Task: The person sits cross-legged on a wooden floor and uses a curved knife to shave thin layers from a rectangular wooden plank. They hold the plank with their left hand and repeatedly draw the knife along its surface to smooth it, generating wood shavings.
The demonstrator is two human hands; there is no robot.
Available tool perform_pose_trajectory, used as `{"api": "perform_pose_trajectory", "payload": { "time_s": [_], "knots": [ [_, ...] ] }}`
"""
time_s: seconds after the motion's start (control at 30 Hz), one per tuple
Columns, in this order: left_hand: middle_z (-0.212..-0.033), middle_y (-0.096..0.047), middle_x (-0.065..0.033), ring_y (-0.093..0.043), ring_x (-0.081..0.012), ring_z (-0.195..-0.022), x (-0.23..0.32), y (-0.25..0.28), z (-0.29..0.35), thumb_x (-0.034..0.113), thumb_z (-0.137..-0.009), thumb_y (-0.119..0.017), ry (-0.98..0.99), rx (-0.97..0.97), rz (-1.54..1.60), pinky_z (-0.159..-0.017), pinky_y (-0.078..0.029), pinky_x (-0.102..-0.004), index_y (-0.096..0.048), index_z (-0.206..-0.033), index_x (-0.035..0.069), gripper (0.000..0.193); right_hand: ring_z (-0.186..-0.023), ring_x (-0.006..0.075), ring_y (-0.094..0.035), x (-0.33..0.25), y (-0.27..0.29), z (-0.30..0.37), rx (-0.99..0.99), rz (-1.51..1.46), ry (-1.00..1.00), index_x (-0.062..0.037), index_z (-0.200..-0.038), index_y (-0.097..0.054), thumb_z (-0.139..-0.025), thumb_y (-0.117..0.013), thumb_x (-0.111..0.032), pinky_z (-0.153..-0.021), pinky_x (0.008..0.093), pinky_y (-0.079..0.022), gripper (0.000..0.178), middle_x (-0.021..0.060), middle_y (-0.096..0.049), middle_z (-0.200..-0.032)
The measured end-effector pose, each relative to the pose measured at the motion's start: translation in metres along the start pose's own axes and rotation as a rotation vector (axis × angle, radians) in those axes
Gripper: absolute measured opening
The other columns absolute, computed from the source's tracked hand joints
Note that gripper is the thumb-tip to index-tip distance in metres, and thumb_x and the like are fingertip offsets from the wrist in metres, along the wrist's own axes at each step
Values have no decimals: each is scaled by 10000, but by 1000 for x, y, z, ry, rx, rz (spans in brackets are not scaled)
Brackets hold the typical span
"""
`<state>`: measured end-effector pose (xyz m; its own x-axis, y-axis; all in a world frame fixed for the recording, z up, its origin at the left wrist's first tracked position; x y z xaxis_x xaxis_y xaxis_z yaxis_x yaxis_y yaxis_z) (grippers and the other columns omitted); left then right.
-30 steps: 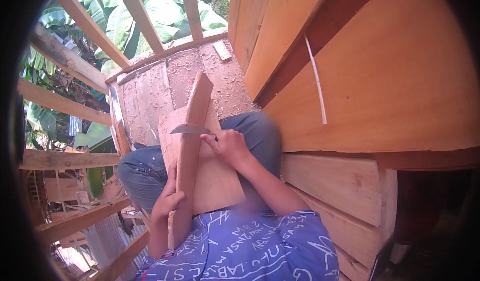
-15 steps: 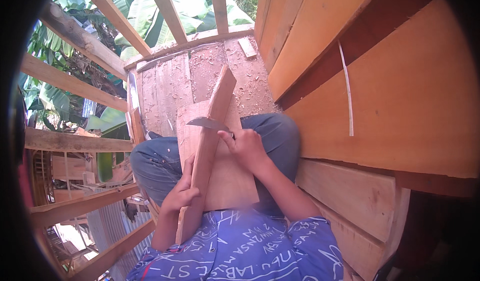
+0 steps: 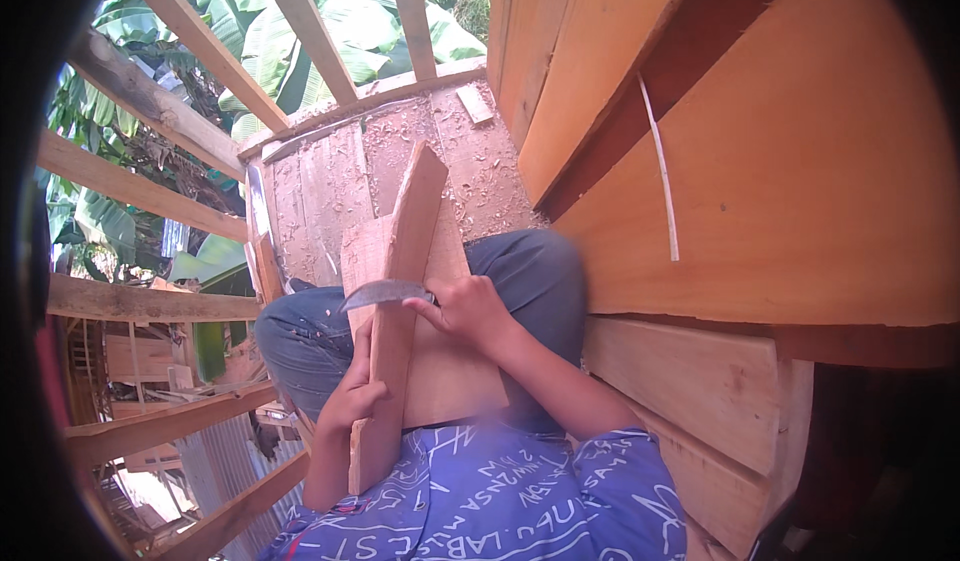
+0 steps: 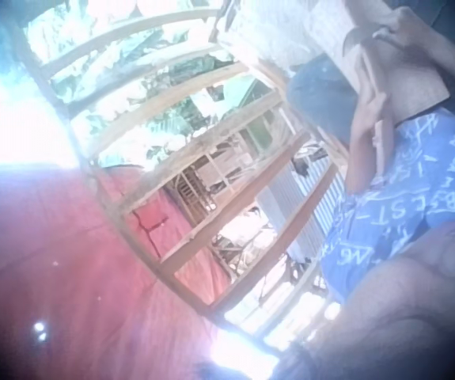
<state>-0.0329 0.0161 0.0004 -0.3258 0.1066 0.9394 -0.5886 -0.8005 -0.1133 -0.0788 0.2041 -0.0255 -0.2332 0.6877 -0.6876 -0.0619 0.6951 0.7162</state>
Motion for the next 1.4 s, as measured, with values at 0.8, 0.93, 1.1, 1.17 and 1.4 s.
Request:
{"api": "perform_pose_trajectory", "payload": {
  "time_s": [0.8, 0.93, 1.1, 1.17, 1.4],
  "knots": [
    [-1562, -135, -236, -47, -281, -1500, 0, -3, -1, 80, -670, -510, 47, 31, -1, -1192, -53, -317, -40, -1520, -73, 983, -665, 421, -666, 16, -1, -14, 101, -71, -35, -3, -803, -693, -951, -551, -522, -611, 473, -537, 557, 242, -637, -669],
    [-1556, -148, -236, -62, -295, -1498, -1, -6, 0, 90, -666, -506, 37, 28, -43, -1196, -65, -327, -48, -1517, -78, 981, -660, 416, -662, 46, 8, -27, 202, -189, -285, 19, -808, -669, -973, -529, -496, -587, 462, -512, 559, 228, -624, -635],
    [-1532, -189, -239, -95, -307, -1492, 5, -15, -5, 103, -661, -500, -73, -35, -142, -1195, -88, -329, -57, -1520, -66, 981, -663, 418, -660, 36, 21, -28, 139, -327, -280, 21, -864, -686, -973, -518, -512, -597, 465, -502, 570, 242, -609, -627],
    [-1531, -197, -240, -114, -306, -1487, 10, -15, -5, 108, -660, -502, -50, -17, -87, -1193, -98, -331, -62, -1524, -55, 984, -634, 411, -642, 19, 16, -17, 102, -256, -207, 23, -833, -676, -967, -554, -470, -567, 446, -478, 526, 244, -585, -622],
    [-1551, -181, -201, -105, -275, -1488, 7, -12, -3, 85, -616, -528, 3, 8, -75, -1187, -107, -331, -66, -1538, -13, 1036, -649, 382, -671, 21, 15, -7, 84, 39, -194, -18, -768, -701, -908, -540, -627, -578, 479, -525, 646, 206, -636, -629]
  ]
}}
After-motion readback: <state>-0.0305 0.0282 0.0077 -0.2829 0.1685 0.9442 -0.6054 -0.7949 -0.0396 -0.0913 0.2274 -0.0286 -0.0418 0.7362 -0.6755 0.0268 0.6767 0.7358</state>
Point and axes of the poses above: each hand's wrist, its own z-axis away from the middle knuckle, its own y-axis out of the back of the hand, x = y × z, the point moved 5 cm from there along -z, towards the middle knuckle
